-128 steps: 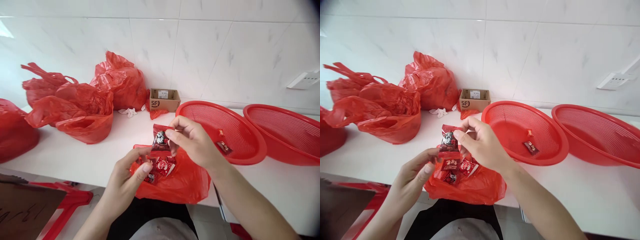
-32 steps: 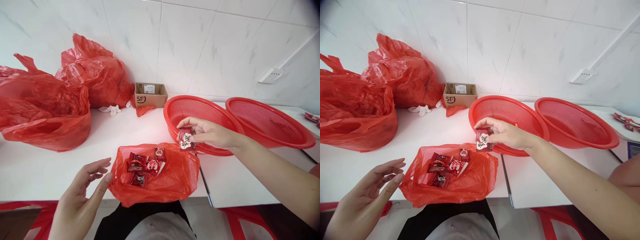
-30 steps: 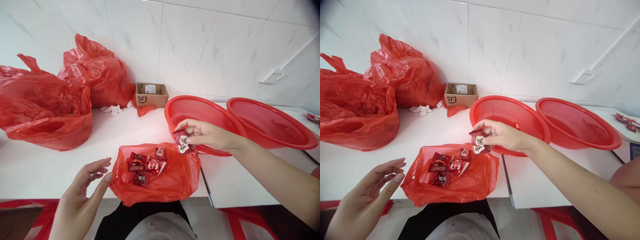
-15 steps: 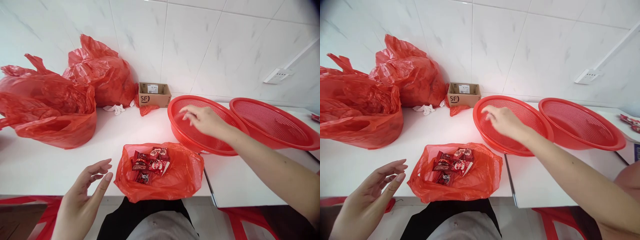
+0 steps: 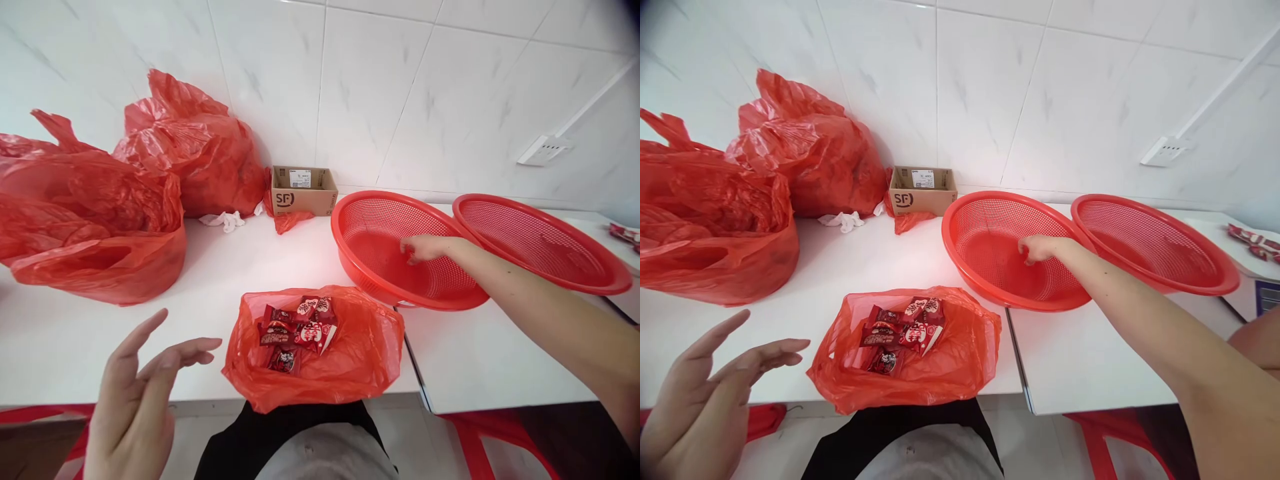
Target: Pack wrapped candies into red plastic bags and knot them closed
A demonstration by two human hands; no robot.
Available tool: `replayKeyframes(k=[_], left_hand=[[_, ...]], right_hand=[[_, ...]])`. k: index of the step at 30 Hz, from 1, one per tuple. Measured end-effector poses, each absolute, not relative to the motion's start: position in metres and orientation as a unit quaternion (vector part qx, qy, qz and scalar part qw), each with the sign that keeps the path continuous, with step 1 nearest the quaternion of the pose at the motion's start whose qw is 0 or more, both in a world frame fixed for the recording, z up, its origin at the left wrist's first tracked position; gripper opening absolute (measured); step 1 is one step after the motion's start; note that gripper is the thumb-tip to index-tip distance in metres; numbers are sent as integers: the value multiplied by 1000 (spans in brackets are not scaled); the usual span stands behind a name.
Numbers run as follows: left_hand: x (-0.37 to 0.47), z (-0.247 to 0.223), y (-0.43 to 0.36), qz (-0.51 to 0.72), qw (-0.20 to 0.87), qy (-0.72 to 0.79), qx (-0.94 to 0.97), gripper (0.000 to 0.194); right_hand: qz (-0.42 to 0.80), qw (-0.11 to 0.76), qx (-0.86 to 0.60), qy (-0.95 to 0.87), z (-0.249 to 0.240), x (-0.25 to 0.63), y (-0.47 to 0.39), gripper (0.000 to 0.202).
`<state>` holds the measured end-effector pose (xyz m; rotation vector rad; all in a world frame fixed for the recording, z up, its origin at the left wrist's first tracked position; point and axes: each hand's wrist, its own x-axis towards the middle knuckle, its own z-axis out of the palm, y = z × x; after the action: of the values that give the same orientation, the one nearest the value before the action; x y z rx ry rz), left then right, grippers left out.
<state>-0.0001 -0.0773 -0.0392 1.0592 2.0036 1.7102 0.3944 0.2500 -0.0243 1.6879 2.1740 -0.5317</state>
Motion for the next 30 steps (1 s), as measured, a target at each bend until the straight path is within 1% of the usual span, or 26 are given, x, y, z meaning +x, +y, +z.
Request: replayKeyframes(k=[2,4,9,13,16,19,21,24,25,28,30], left_hand=[[-7,-44,-77,615,191,682,345,50],[-13,-48,-77,612,210,676,352,55],[-17,-51,-76,603,214,662,390,56],[-13,-46,-78,596,214,664,397,56],[-10,-42,-80,589,219,669,397,52],[-8,-36,-80,572,206,669,428,48],[-4,-30,-76,552,191,664,467,41],[8,-15,-63,519,166,639,543,24],[13,-10,-58,503,160,629,571,22],[28,-1,-43,459,158,601,635,22],[34,0,-37,455,165,586,650,17]], right_hand=[[-217,161,590,761,-20,392,249,40],[-254,137,578,764,-11,390,245,37],[-390,-10,532,752,21,375,216,33],[-392,-89,527,749,39,356,190,22],[-379,-158,514,753,49,347,177,17],[-371,-215,496,756,57,336,158,21],[-375,-246,474,758,59,322,137,21],[-405,-274,420,765,57,291,100,16],[-416,-279,401,767,54,280,89,14],[-438,-293,353,773,45,252,64,8],[-449,-302,328,774,39,240,58,7]])
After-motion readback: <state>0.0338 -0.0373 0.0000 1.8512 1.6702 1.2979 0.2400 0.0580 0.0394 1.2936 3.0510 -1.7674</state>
